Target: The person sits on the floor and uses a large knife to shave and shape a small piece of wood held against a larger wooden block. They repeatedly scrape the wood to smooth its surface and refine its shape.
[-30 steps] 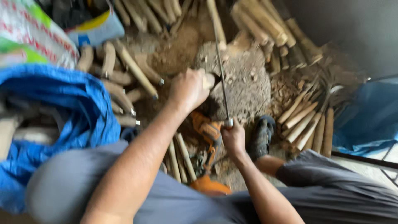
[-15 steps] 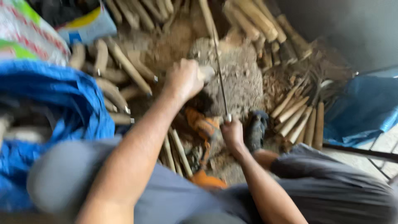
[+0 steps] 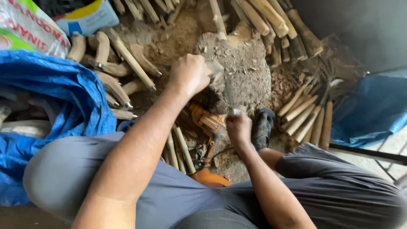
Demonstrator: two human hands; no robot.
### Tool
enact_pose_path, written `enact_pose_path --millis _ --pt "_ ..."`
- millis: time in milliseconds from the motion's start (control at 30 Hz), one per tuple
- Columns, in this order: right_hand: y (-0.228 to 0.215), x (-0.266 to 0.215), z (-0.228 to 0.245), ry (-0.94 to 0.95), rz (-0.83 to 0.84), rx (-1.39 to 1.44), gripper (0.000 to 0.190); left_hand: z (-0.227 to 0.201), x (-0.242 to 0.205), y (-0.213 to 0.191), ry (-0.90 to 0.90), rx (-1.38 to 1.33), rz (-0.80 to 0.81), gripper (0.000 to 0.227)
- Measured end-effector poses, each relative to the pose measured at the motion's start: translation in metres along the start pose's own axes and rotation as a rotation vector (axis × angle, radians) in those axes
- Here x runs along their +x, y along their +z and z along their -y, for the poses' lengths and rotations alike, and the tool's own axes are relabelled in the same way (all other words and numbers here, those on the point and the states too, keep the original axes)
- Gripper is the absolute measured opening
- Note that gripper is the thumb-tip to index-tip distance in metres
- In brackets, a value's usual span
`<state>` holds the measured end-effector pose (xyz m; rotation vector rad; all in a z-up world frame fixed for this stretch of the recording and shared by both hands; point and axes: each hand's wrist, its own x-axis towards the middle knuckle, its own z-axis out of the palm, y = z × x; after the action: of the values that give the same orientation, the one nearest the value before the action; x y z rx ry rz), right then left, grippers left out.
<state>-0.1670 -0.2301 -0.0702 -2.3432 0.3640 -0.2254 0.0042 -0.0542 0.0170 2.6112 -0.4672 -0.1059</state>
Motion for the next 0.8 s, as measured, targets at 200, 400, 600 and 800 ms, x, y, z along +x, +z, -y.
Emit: enact_pose_path --millis 200,400,600,800 --pt "-0.031 -0.004 0.013 0.511 0.295 0.367 0.018 -0.004 -0.001 0.002 -0.059 0.009 0.066 0.013" --pt "-0.031 0.002 0.004 -0.208 -0.243 0.214 0.018 0.002 0.009 0.01 0.055 0.079 -0.028 0.009" --pt "0.007 0.023 0.003 0.121 0.07 -0.1 0.03 -0.005 0.022 -0.011 0.042 0.056 0.009 0.01" --pt "-0.034 0.026 0.023 -0.201 -0.07 0.263 0.014 -0.007 0.028 -0.015 0.1 0.099 -0.076 0.017"
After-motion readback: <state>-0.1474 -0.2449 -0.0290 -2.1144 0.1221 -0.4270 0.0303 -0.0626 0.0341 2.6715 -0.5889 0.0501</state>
